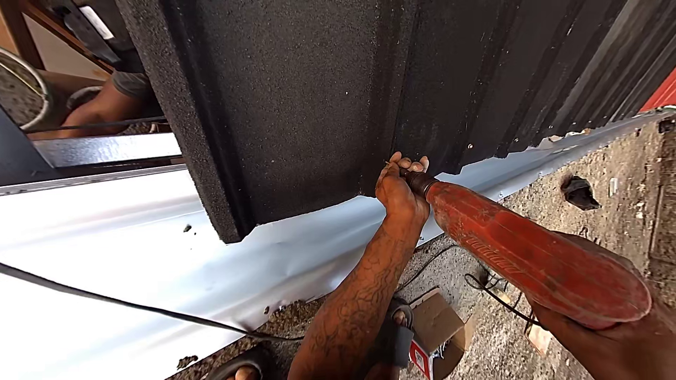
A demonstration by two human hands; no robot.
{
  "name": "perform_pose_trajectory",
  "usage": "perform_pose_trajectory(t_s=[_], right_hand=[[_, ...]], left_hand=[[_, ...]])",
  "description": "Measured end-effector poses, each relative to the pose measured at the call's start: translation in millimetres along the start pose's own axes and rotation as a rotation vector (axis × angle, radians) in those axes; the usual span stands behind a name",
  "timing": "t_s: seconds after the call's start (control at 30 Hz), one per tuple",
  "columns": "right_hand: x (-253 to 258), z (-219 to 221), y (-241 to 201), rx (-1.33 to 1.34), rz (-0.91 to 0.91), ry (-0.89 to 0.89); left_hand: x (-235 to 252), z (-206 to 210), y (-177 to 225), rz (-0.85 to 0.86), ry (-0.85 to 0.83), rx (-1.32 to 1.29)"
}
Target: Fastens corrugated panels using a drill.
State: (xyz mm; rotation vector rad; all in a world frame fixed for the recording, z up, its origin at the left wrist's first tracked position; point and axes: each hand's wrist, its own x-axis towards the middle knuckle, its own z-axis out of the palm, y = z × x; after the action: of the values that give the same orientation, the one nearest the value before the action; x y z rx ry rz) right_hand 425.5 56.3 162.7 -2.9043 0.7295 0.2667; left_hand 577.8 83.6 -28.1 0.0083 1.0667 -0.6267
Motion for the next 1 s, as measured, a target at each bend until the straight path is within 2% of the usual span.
perform_pose_trajectory(t_s=[1.0], right_hand=[[0.7, 3.9, -3.5, -0.005, -0.014, 0.030]], left_hand=[[0.3, 1.3, -0.6, 0.006, -0.014, -0.014]])
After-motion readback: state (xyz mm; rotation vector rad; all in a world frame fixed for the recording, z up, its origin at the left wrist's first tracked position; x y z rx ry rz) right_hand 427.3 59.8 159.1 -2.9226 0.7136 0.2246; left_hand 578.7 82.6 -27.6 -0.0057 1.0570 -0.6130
